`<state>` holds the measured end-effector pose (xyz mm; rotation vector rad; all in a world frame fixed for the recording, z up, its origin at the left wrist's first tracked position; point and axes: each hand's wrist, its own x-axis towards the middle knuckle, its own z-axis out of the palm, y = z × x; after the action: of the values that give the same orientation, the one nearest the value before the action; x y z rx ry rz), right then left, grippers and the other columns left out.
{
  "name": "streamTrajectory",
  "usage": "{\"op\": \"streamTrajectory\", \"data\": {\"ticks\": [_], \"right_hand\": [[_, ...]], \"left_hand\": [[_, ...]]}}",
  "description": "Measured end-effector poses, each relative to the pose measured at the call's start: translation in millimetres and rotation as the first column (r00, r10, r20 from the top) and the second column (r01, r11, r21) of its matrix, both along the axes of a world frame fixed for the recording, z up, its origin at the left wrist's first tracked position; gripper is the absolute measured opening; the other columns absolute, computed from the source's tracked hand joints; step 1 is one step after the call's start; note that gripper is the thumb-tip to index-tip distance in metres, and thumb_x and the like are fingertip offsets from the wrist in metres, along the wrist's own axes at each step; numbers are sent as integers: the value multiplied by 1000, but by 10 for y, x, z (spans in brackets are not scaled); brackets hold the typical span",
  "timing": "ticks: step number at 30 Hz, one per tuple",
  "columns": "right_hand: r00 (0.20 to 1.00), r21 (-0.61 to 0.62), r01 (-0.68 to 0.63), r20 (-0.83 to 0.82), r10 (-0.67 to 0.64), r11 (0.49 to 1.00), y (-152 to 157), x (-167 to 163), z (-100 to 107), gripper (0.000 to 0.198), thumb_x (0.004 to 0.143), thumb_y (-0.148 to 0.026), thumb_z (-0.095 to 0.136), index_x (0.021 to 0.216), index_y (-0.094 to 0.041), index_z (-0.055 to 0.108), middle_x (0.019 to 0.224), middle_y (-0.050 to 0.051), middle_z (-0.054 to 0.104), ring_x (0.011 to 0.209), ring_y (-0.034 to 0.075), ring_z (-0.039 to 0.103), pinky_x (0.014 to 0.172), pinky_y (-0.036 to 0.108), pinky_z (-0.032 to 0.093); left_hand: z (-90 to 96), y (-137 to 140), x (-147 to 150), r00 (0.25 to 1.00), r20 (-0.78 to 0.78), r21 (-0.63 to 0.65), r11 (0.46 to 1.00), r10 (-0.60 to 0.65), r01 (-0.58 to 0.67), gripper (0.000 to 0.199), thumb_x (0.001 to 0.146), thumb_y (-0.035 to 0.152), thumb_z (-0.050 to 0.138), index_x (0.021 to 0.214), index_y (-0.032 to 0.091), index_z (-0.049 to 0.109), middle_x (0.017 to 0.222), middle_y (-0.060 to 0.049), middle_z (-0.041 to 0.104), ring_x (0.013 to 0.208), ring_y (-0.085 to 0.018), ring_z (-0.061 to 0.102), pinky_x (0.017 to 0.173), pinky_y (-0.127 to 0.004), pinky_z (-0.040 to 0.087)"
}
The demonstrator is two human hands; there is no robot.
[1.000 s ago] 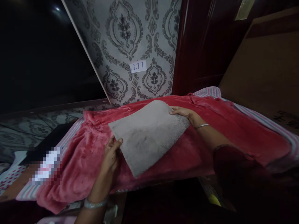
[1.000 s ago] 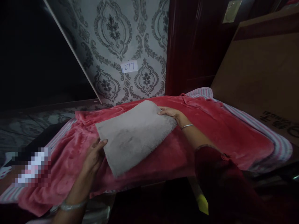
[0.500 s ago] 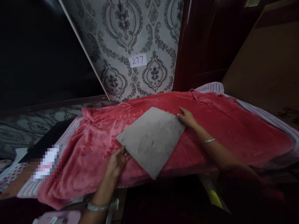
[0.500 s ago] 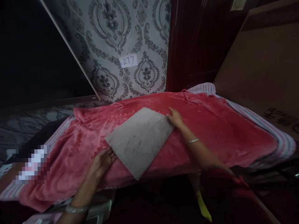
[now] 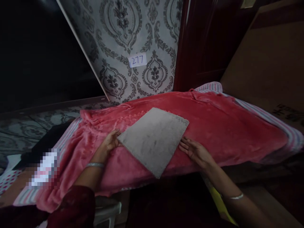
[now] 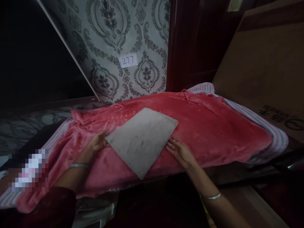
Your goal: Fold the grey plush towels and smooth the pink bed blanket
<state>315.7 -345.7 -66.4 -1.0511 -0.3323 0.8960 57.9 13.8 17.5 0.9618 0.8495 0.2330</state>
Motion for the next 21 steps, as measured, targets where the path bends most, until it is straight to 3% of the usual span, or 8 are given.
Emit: {"op": "streamTrajectory", "data": {"ticks": [3,8,13,16,19,21], "right_hand": [[996,8,-71,-57,72,997,84,-37,58,15,87,-36,65,100,-27,63,122,9,72,116,27,68,114,52,47],[983,9,-105,-153,105,994,214,-125,155,30,86,-27,68,115,-25,59,111,7,74,96,22,73,101,46,55],[985,16,-56,-161,58,998,335,-196,170,49,81,-28,76,124,-27,52,111,5,73,90,20,73,86,40,60],[989,34,-33,-143,37,999,389,-209,136,67,75,-32,81,133,-28,47,107,3,72,85,19,73,80,38,60],[992,36,-1,-129,5,999,416,-226,119,81,69,-35,87,137,-28,43,106,2,71,82,18,72,76,34,59],[993,32,7,-117,-3,999,424,-243,126,87,67,-40,89,139,-28,42,109,3,71,82,17,72,75,33,58]], "left_hand": [[3,249,168,992,3,34,991,-129,128,24,83,30,67,99,13,71,74,-9,74,57,-22,68,58,-33,57],[-22,536,482,930,-12,7,930,-366,367,19,83,22,70,98,11,72,82,-10,78,69,-23,74,70,-31,59],[-54,701,829,916,-13,7,916,-402,402,16,81,20,73,95,13,72,86,-9,79,79,-24,77,79,-32,60],[-19,717,1118,887,-30,29,887,-461,461,26,80,23,74,104,14,72,96,-9,80,91,-26,77,88,-35,59],[93,595,1332,860,-102,131,850,-500,510,34,75,29,76,105,15,74,104,-11,80,104,-32,75,97,-44,58],[185,467,1341,875,-114,324,815,-470,480,36,70,33,79,102,17,76,111,-11,79,118,-36,69,105,-50,54]]}}
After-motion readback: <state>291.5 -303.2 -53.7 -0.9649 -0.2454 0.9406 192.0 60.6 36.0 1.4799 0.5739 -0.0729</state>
